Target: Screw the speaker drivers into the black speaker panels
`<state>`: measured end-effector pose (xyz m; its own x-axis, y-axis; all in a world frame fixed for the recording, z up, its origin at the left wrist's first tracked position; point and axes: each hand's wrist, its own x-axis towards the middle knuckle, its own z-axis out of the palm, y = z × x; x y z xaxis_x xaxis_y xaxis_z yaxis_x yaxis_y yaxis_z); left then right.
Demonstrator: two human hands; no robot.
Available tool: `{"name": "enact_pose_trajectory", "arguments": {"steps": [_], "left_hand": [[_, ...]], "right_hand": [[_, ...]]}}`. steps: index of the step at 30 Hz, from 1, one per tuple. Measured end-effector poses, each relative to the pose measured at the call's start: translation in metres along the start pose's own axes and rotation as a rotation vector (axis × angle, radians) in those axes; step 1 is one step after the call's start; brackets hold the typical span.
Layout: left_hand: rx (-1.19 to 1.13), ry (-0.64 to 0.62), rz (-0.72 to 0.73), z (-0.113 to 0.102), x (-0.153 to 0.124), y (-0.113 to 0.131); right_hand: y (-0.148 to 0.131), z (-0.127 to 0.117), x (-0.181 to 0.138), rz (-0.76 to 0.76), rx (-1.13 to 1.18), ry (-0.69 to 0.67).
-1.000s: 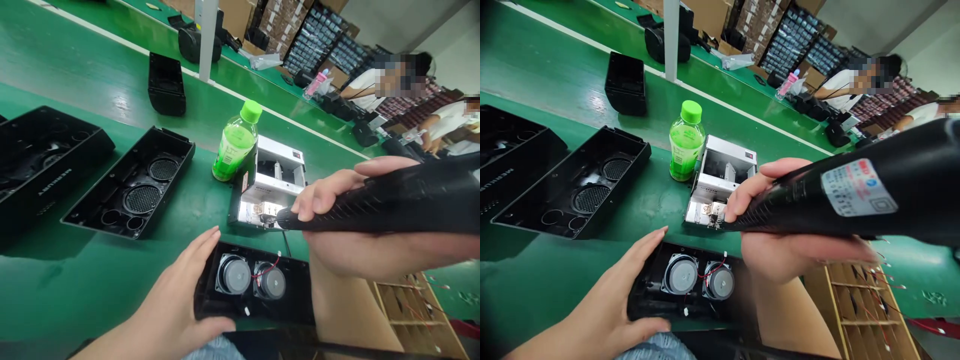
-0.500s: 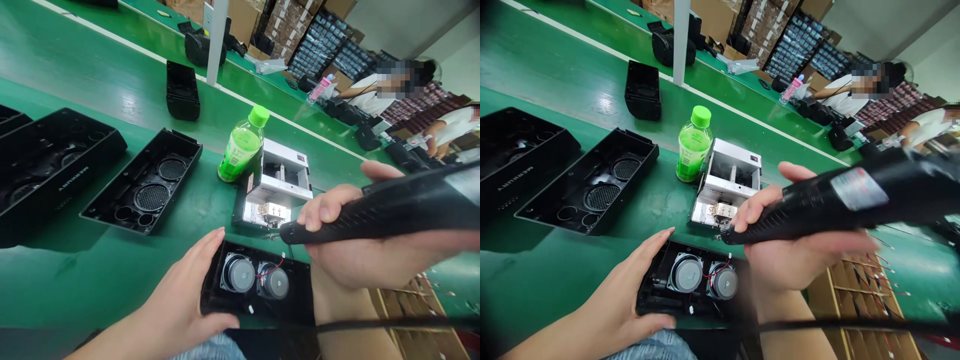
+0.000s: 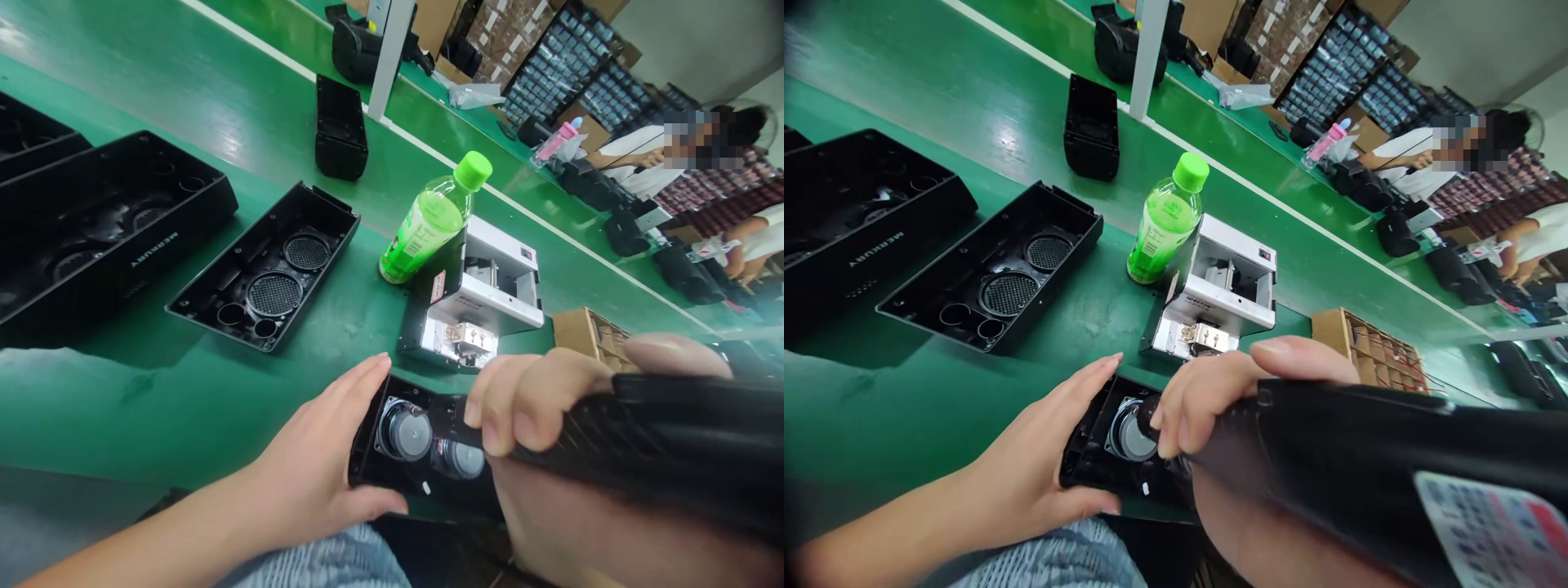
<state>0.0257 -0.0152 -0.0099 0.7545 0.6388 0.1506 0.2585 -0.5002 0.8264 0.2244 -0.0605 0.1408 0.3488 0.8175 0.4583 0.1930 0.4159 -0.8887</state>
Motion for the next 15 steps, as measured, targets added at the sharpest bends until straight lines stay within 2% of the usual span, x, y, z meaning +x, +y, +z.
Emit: {"name": "enact_pose_trajectory", "arguments": {"steps": [3, 7, 12, 15], "left_hand": [[-0.029, -0.008, 0.023, -0.001, 0.001, 0.001], [-0.05, -0.004, 0.029, -0.001, 0.003, 0.001], [-0.07, -0.012, 0.022, -0.001, 0.004, 0.002], [-0.078, -0.009, 0.031, -0.001, 0.004, 0.003]], "right_hand": [[0.01, 0.013, 0.009, 0.006, 0.071, 0.146], [0.016, 0.023, 0.011, 0.057, 0.089, 0.239], [0.011, 0.018, 0.011, 0.1, 0.019, 0.16], [0.011, 0.021, 0.012, 0.079, 0.0, 0.174]]}}
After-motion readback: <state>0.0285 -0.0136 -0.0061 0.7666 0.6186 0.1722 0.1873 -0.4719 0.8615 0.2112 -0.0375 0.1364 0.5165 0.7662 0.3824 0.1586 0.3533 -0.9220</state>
